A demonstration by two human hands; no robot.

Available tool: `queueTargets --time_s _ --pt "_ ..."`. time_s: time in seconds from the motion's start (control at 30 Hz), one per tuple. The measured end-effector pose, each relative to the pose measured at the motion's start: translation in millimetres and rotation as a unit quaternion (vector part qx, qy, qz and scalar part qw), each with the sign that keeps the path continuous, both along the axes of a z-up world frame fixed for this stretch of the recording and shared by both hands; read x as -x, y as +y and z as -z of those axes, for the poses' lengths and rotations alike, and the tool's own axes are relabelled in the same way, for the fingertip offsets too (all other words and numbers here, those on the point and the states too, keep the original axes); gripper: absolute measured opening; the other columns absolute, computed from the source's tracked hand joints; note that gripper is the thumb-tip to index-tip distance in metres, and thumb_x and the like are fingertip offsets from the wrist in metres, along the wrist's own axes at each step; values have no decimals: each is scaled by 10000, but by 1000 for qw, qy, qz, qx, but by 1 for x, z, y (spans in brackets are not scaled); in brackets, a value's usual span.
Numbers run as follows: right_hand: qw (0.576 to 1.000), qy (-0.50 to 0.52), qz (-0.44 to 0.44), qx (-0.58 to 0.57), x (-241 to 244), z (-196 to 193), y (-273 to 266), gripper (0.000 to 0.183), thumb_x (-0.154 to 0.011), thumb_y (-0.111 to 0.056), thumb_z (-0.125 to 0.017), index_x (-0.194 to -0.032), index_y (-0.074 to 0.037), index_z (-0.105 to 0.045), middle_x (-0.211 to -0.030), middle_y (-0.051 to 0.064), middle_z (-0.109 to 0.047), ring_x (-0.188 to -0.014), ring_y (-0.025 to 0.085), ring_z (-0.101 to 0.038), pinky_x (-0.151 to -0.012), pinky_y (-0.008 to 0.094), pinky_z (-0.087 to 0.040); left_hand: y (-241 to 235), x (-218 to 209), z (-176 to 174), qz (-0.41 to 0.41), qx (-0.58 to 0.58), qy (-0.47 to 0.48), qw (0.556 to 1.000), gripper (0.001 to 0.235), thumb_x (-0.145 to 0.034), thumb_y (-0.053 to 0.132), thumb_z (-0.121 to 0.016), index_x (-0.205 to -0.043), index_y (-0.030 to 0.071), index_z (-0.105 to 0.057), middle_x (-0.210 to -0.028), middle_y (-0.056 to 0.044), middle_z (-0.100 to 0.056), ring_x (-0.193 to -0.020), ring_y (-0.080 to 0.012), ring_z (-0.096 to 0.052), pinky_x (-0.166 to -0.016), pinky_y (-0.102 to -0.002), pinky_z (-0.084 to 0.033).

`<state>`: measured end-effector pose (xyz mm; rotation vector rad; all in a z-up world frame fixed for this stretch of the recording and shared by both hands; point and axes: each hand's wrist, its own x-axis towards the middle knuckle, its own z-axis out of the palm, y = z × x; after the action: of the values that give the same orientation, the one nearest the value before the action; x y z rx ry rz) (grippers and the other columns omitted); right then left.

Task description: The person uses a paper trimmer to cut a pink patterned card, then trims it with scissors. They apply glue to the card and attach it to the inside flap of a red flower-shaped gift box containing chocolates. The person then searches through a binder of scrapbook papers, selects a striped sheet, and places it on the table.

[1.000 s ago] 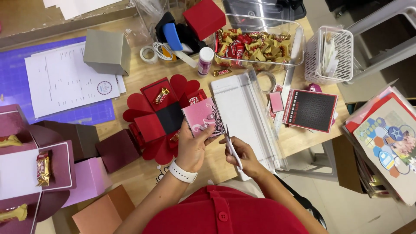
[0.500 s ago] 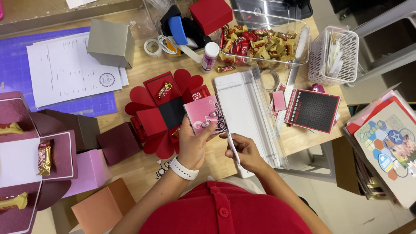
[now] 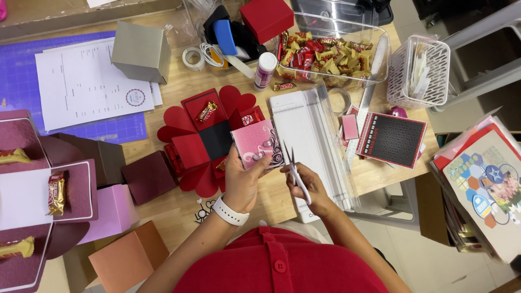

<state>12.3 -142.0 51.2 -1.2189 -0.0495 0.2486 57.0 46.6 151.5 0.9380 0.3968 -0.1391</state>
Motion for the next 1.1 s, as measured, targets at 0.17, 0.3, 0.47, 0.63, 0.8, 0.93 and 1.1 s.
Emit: queueTargets --time_s 0.17,0.3,0.47,0.63,0.8,0.93,1.1 --pt "999 1 -18 38 0 1 5 561 -762 -246 -859 -1178 70 -653 -662 83 -560 -605 124 -517 -559 240 -401 -2 3 11 4 14 2 1000 493 -831 -86 -765 -1226 123 -558 -990 -69 -717 -822 -180 -743 -654 -366 -688" --pt "999 14 -7 52 2 8 4 434 -776 -143 -850 -1126 37 -668 -677 94 -590 -628 133 -552 -589 239 -433 -2 5 10 6 9 3 1000 474 -831 -80 -765 -1208 126 -564 -980 -55 -718 -813 -164 -741 -643 -348 -686" --pt "998 21 1 54 6 23 -2 435 -765 -100 -865 -1128 45 -674 -663 109 -618 -609 132 -563 -579 241 -439 -3 6 8 8 -3 -1 1000 462 -834 -75 -768 -1199 125 -570 -981 -52 -719 -812 -155 -737 -642 -338 -686" --pt "999 17 11 46 10 21 -1 419 -766 -54 -861 -1128 63 -684 -628 103 -619 -567 109 -533 -550 226 -417 -4 8 7 7 -5 -7 1000 456 -835 -83 -763 -1198 116 -571 -969 -59 -713 -810 -153 -728 -642 -344 -683" --pt "999 10 17 50 12 40 -5 439 -761 -31 -870 -1148 80 -694 -604 91 -628 -534 91 -523 -528 205 -407 -6 10 1 8 -5 -2 1000 459 -835 -79 -764 -1204 113 -570 -970 -53 -707 -809 -151 -732 -643 -333 -685" --pt "998 14 22 51 13 37 -6 450 -751 -25 -878 -1146 96 -699 -584 83 -626 -513 82 -526 -517 190 -402 -7 11 5 5 -8 -4 1000 456 -833 -79 -766 -1201 107 -572 -978 -58 -711 -817 -151 -732 -642 -335 -685" --pt "999 15 23 36 16 53 -10 440 -765 -70 -882 -1122 95 -686 -560 77 -580 -466 78 -475 -457 191 -381 -10 14 18 4 7 -11 1000 450 -838 -89 -757 -1201 93 -564 -997 -77 -718 -845 -175 -739 -667 -364 -688"
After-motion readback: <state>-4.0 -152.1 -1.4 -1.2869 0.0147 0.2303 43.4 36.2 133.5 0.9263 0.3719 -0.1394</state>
